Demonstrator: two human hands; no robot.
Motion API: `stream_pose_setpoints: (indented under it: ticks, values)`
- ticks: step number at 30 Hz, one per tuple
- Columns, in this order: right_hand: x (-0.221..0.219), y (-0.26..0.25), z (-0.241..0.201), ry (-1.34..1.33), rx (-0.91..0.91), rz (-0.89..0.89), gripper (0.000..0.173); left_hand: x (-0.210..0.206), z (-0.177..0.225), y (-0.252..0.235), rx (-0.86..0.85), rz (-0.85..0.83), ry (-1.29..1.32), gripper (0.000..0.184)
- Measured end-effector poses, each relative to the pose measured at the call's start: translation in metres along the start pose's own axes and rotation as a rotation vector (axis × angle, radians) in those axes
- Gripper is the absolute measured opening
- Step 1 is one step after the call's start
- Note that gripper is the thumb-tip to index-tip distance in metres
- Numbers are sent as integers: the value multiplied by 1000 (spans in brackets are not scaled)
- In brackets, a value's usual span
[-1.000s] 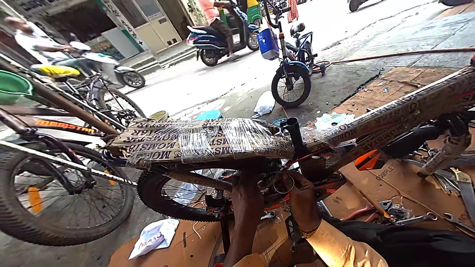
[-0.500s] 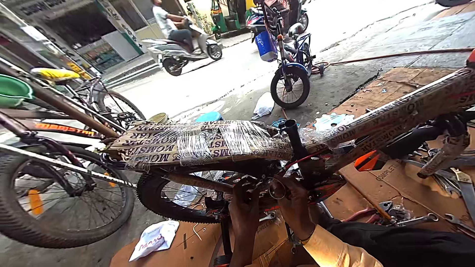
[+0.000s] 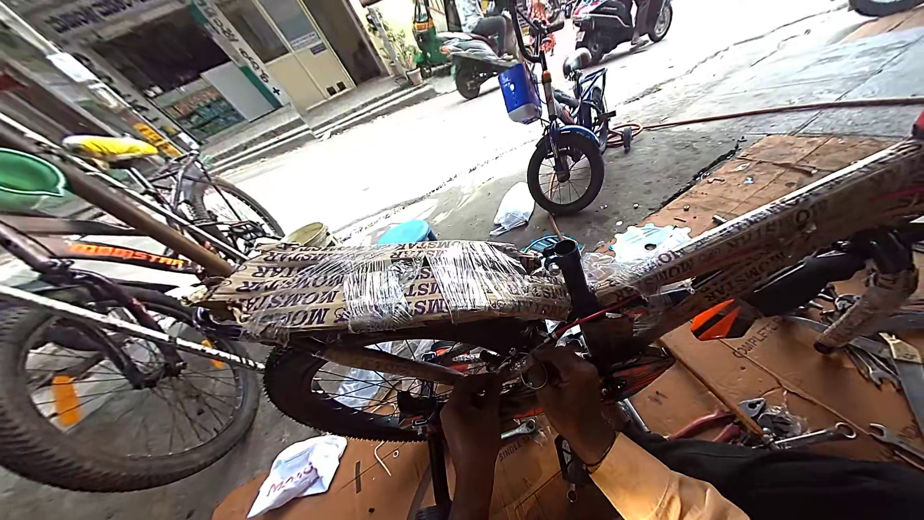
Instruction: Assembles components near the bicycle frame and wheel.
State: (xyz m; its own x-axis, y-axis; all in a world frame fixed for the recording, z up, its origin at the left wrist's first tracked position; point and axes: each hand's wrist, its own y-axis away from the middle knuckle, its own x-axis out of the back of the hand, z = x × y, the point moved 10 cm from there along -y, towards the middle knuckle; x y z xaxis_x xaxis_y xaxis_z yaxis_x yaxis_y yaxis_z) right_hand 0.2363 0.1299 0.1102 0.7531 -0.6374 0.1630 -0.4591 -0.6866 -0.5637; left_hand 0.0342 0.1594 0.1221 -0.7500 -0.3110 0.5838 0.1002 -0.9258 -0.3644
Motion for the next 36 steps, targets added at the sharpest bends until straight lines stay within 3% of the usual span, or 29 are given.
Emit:
stream_pose_setpoints:
  ticks: [4, 8, 12, 15, 19, 23, 25, 27, 30, 33, 36]
  values:
    - [0, 10, 7, -30, -53, -45, 22, 4, 8, 9, -145, 4, -135, 14]
    - [1, 33, 3, -136, -116, -221, 43, 20, -22, 50, -132, -108, -176, 15]
    - [-3, 58, -41, -29, 311, -431, 28, 41, -57, 94, 21, -253, -52, 16]
    - [-30, 68, -67, 105, 615, -630, 44, 57, -33, 101, -69, -332, 66, 13]
    - [-45, 60, -82, -19, 750, -722, 31, 81, -11, 94, -158, -355, 221, 9]
    - [-38, 38, -83, -269, 606, -749, 26, 78, -11, 77, -239, -306, 209, 36]
    - [-33, 32, -81, -321, 507, -696, 26, 64, -7, 61, -217, -188, 141, 37]
    - [-30, 29, -80, -341, 422, -649, 26, 46, -3, 42, -135, -103, 180, 40]
    - [-25, 27, -81, -354, 352, -602, 27, 13, -8, 11, 51, -55, 391, 62]
    - [-12, 27, -83, -321, 296, -541, 29, -13, -8, -11, 149, -41, 417, 79]
    - [16, 22, -93, -306, 246, -480, 30, -18, -9, -18, 208, -22, 453, 78]
